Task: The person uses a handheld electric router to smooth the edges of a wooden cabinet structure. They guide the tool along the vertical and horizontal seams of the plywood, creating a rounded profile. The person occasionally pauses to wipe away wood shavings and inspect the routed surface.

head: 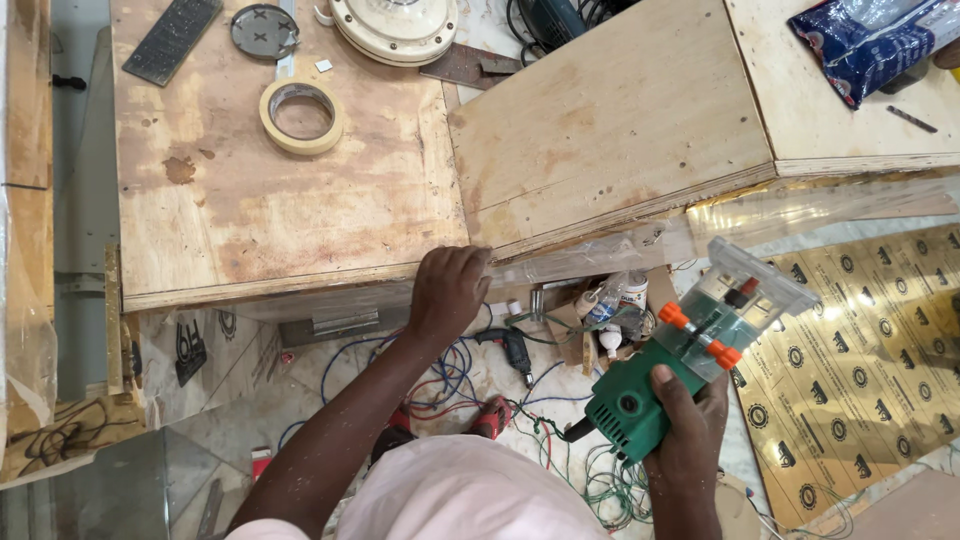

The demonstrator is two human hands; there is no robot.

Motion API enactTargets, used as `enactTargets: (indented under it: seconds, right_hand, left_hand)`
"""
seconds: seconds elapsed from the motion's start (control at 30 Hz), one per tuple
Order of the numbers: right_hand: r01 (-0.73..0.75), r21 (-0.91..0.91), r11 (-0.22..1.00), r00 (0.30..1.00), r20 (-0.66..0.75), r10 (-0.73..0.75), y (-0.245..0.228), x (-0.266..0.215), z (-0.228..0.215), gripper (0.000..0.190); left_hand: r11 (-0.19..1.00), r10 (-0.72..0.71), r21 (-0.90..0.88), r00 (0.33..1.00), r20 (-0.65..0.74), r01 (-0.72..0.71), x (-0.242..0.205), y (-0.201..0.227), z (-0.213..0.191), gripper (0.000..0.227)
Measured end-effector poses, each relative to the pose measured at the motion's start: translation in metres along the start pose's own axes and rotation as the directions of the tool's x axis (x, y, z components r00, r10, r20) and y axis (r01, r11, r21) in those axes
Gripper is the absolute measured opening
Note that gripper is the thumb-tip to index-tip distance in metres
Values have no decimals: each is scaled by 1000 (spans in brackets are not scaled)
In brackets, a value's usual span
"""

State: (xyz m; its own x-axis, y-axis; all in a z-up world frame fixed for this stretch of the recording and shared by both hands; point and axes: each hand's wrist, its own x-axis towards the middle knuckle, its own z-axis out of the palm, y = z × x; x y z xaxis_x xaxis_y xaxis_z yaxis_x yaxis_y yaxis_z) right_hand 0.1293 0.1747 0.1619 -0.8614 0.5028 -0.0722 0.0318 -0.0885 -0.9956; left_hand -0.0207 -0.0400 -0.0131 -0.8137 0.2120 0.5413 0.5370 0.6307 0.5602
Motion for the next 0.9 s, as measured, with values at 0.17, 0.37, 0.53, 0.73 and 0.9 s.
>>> enactTargets:
  seconds: [0.17,0.37,0.53,0.73,0.9]
  right_hand:
    - [-62,-72,995,998,-8,62,5,-1,9,65]
    - [-74,-122,990,997,17,77,10,-1,19,76]
    - [-111,-182,977,992,41,121,6,1,18,77]
    - [-141,-232,962,988,28,151,0,3,9,76]
    - [-163,-195,967,986,-15,163,-4,1,-4,76]
  left_hand:
    - [995,23,101,998,-66,-16,8,2,18,10]
    - [999,39,29,999,33,-40,18,-8,14,7]
    - [978,-112,-177,994,-5,110,36,-17,0,8]
    - [879,-418,-194,900,125,436,29,2,-17,13]
    - [977,-32,-190,945,326,98,-7,54,-15,47]
